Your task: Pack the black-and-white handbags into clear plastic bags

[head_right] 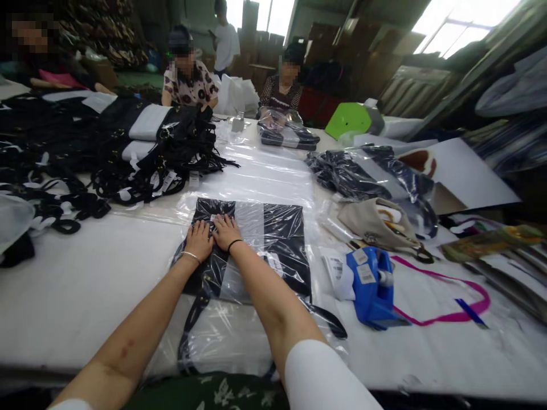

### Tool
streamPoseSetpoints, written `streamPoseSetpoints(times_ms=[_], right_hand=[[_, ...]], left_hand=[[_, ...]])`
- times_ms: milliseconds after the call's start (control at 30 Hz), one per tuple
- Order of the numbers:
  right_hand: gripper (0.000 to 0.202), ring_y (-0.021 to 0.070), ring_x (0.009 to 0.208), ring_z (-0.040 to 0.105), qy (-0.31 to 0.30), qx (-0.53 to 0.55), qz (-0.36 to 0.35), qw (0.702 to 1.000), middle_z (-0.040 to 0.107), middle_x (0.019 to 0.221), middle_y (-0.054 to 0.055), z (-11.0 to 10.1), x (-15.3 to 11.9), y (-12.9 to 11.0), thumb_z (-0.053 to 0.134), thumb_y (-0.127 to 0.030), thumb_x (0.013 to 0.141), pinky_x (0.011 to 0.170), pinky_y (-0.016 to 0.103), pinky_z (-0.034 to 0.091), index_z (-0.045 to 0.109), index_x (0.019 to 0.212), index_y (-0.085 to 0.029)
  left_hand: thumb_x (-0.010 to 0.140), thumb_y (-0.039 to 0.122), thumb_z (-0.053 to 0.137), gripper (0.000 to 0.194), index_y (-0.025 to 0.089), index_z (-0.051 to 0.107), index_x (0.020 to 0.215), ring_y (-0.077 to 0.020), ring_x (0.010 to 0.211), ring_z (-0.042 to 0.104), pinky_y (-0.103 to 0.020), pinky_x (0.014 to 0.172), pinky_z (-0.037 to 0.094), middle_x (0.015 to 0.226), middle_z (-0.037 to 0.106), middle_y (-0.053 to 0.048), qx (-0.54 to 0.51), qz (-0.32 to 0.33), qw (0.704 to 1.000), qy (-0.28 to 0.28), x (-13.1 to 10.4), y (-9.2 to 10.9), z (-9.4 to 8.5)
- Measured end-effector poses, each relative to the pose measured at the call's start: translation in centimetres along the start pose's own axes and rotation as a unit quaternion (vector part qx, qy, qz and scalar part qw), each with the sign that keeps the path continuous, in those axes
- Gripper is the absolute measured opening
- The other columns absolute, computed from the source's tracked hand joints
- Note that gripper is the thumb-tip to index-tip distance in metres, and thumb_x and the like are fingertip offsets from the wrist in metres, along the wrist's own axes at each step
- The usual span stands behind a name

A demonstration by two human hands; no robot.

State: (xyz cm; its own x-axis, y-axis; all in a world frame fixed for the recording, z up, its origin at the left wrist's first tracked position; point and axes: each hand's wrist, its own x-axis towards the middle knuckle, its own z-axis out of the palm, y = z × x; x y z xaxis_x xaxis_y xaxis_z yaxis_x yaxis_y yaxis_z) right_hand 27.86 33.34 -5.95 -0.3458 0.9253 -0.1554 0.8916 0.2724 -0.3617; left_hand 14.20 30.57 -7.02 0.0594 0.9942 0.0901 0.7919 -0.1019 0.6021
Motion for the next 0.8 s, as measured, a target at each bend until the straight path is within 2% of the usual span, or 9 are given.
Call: streamPoseSetpoints(times_ms=[100,133,200,267,367,500,633,700,800], right_hand=[[0.058,0.0246,0.152,0.024,-0.003,0.048,-0.015,0.999,0.033,0.162,0.005,-1.2,-5.4,0.6,0.046,-0.039,0.099,0.123,0.044,0.021,0.038,0.155,-0.024],[0.06,0.0254,0.153,0.022,0.027,0.05,-0.014,0.998,0.033,0.162,0.005,-1.3,-7.8,1.0,0.047,-0.042,0.099,0.123,0.045,0.02,0.037,0.155,-0.024],[0.066,0.0297,0.155,0.011,0.094,0.027,0.016,0.995,0.028,0.165,0.005,-1.0,-12.3,1.9,0.049,-0.051,0.097,0.123,0.055,0.013,0.033,0.157,-0.028],[0.07,0.0352,0.155,0.001,0.101,0.002,0.079,0.992,0.022,0.166,0.004,-0.3,-15.6,2.7,0.048,-0.06,0.095,0.119,0.066,0.006,0.033,0.157,-0.031],[0.072,0.0389,0.154,-0.002,0.037,0.014,0.14,0.989,0.018,0.167,0.003,0.7,-17.3,3.3,0.038,-0.07,0.094,0.113,0.075,0.004,0.032,0.156,-0.034],[0.074,0.039,0.154,-0.005,0.028,0.043,0.152,0.987,0.014,0.168,0.003,0.7,-16.6,3.3,0.033,-0.072,0.094,0.111,0.077,-0.001,0.029,0.157,-0.035],[0.074,0.0393,0.154,-0.005,0.036,0.062,0.142,0.987,0.013,0.168,0.003,0.1,-16.9,3.2,0.035,-0.072,0.093,0.112,0.076,-0.001,0.03,0.157,-0.035],[0.073,0.0402,0.154,-0.004,0.041,0.076,0.136,0.987,0.016,0.168,0.002,-0.2,-17.5,3.3,0.035,-0.072,0.094,0.112,0.077,0.0,0.031,0.156,-0.035],[0.07,0.0405,0.154,0.003,0.048,0.134,0.124,0.982,0.022,0.167,0.004,-1.1,-18.2,3.6,0.034,-0.069,0.095,0.113,0.075,0.009,0.035,0.155,-0.034]], left_hand=[[0.084,0.038,0.058,0.046,0.021,0.069,0.126,-0.0325,0.136,0.051,-0.048,0.117,0.033,0.135,0.065,-0.011,-0.101,-0.009,0.993,-0.066,-1.4,-1.0,-3.5],[0.086,0.043,0.057,0.047,0.022,0.069,0.126,-0.0307,0.131,0.055,-0.044,0.113,0.038,0.132,0.067,-0.01,-0.112,-0.013,0.992,-0.062,-2.3,-1.7,-4.7],[0.086,0.049,0.057,0.054,0.021,0.064,0.132,-0.0303,0.13,0.055,-0.041,0.112,0.04,0.137,0.063,-0.011,-0.109,-0.053,0.993,0.003,-4.5,-3.6,-6.4],[0.084,0.051,0.06,0.064,0.017,0.057,0.138,-0.0314,0.13,0.055,-0.041,0.111,0.04,0.14,0.06,-0.014,-0.091,-0.115,0.989,0.036,-6.5,-5.0,-7.2],[0.082,0.053,0.062,0.072,0.012,0.052,0.142,-0.0316,0.12,0.062,-0.041,0.105,0.045,0.132,0.064,-0.018,-0.084,-0.181,0.98,-0.004,-8.1,-5.2,-7.2],[0.071,0.049,0.076,0.061,0.008,0.068,0.116,-0.034,0.1,0.07,-0.044,0.091,0.053,0.104,0.074,-0.019,-0.134,-0.256,0.957,-0.014,-8.2,-2.2,-7.5],[0.066,0.036,0.081,0.032,0.01,0.071,0.083,-0.0266,0.069,0.072,-0.037,0.067,0.059,0.073,0.073,-0.012,-0.352,-0.32,0.878,-0.051,-8.3,1.3,-8.6],[0.067,0.026,0.079,0.022,0.01,0.069,0.078,-0.0219,0.059,0.069,-0.033,0.059,0.059,0.067,0.071,-0.009,-0.437,-0.32,0.839,-0.048,-8.3,3.2,-9.5],[0.069,0.016,0.073,0.013,0.008,0.069,0.079,-0.0189,0.055,0.068,-0.03,0.056,0.059,0.067,0.071,-0.007,-0.532,-0.27,0.802,-0.029,-7.7,7.3,-11.5]])
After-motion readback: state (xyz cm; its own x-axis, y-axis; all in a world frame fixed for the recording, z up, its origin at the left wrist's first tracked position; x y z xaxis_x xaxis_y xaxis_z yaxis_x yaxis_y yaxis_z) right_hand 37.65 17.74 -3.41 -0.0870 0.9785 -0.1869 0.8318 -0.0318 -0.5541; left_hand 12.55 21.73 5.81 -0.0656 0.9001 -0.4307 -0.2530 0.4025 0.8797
